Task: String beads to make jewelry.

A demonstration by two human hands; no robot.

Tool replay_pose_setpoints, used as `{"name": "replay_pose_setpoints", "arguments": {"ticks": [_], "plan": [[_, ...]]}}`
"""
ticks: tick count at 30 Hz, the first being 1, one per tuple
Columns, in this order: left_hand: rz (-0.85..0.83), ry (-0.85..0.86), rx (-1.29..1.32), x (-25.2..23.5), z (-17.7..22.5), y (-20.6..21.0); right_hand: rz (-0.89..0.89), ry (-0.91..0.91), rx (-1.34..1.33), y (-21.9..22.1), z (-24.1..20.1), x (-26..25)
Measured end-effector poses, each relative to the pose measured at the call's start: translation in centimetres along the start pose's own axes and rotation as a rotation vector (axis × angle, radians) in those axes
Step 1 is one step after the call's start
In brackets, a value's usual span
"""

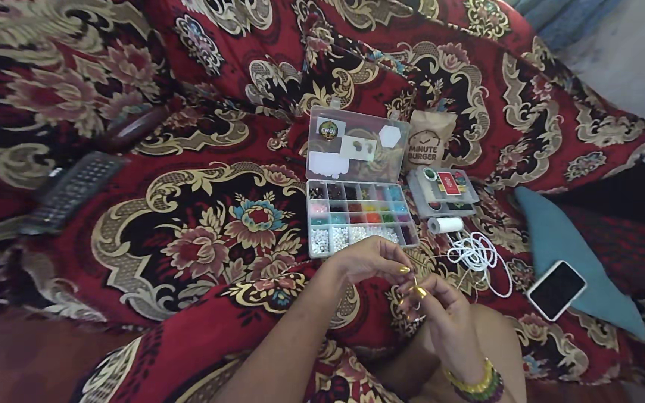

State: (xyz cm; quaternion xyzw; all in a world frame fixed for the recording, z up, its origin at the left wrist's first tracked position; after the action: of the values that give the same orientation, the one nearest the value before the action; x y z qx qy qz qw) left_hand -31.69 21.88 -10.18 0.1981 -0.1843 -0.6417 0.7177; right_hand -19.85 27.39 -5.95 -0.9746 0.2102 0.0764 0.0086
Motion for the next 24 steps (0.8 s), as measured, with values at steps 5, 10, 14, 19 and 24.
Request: {"name": "replay_pose_setpoints", "arguments": {"ticks": [5, 10, 14, 19, 24], "plan": [[-0.05, 0.047, 0.032, -0.17, 0.08, 0.1, 0.003, -0.02, -0.007, -0.05, -0.19, -0.07], [-0.053, 0.057, 0.041, -0.2, 0.05, 0.0, -0.002, -0.013, -0.018, 0.05, -0.17, 0.1], [-0.05, 0.04, 0.019, -0.16, -0.03, 0.11, -0.003, 0.011, -0.006, 0.12, 0.13, 0.21], [-0.053, 0.042, 0.013, -0.19, -0.09, 0.1, -0.009, 0.01, -0.021, 0.2, 0.19, 0.22], [-0.055, 0.026, 0.013, -0.22, -0.2, 0.19, -0.02, 0.001, -0.012, 0.33, 0.19, 0.21]]}}
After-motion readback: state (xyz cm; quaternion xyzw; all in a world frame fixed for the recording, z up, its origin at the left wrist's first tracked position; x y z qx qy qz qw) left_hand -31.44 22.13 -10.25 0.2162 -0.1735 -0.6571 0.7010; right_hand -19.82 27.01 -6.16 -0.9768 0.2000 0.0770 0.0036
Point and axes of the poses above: each hand's wrist, its own x-axis away from the middle knuckle, its own y-axis out of the palm, z = x × y, the point moved 8 cm from there along -x, towards the middle knuckle, and after that the axes turned 1 degree about z, right-handed, at the moved point
